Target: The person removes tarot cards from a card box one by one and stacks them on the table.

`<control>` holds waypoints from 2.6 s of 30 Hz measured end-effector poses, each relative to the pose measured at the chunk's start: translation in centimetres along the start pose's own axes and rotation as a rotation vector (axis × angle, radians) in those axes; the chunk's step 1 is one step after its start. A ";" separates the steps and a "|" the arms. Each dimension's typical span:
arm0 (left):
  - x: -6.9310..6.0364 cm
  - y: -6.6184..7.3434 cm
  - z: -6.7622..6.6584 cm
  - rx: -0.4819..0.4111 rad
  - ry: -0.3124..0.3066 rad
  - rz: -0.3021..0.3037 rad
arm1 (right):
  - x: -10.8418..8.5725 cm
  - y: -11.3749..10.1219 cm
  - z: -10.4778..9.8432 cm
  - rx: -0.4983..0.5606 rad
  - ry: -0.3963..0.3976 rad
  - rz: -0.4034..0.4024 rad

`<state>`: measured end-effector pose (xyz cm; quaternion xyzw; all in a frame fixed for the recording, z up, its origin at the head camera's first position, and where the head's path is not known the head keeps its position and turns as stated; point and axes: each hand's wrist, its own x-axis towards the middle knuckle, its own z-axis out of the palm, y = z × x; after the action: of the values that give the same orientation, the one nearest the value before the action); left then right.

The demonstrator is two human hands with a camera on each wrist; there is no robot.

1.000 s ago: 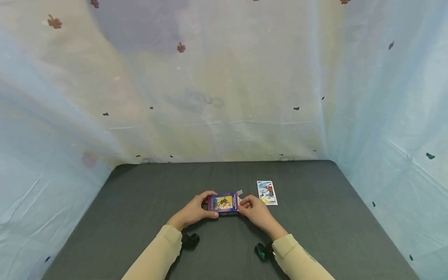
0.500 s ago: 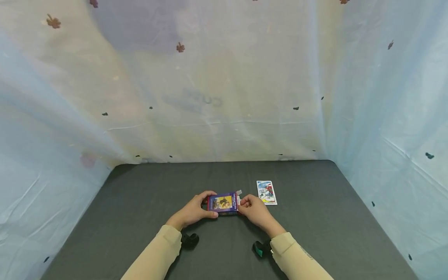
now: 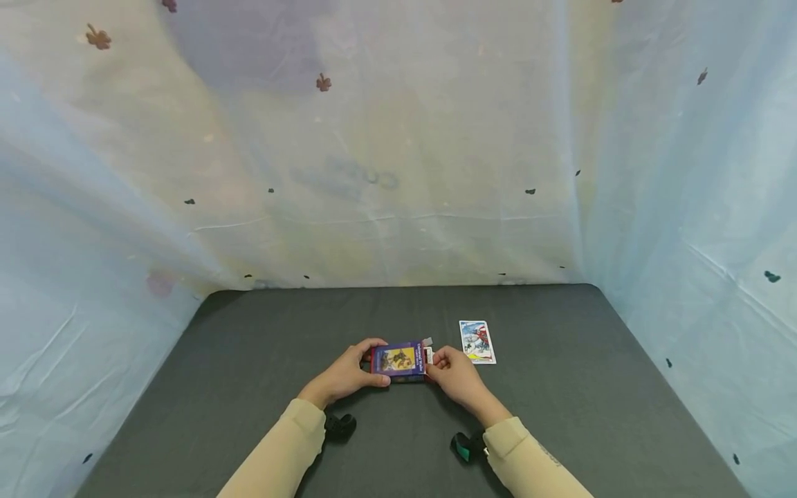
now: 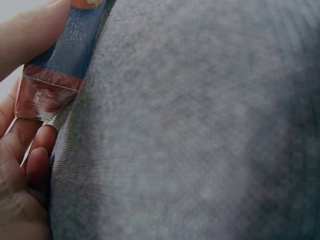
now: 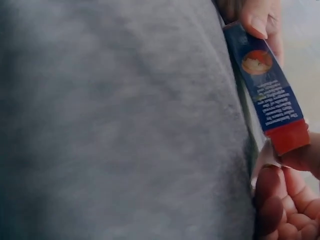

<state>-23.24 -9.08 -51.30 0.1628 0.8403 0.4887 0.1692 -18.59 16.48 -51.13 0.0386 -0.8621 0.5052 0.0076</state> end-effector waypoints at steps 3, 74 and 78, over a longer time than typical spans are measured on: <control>0.1 0.0 0.1 -0.008 -0.004 0.003 | -0.1 0.0 -0.2 0.042 0.016 0.012; -0.4 0.4 -0.1 0.001 -0.006 0.012 | -2.2 0.8 -7.4 -0.160 -0.100 -0.001; -0.3 0.2 -0.1 0.000 -0.011 0.021 | -2.3 0.7 -7.7 -0.153 -0.140 -0.023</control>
<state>-22.98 -9.19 -51.04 0.1742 0.8375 0.4897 0.1685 -16.57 23.66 -48.15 0.0831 -0.8960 0.4339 -0.0441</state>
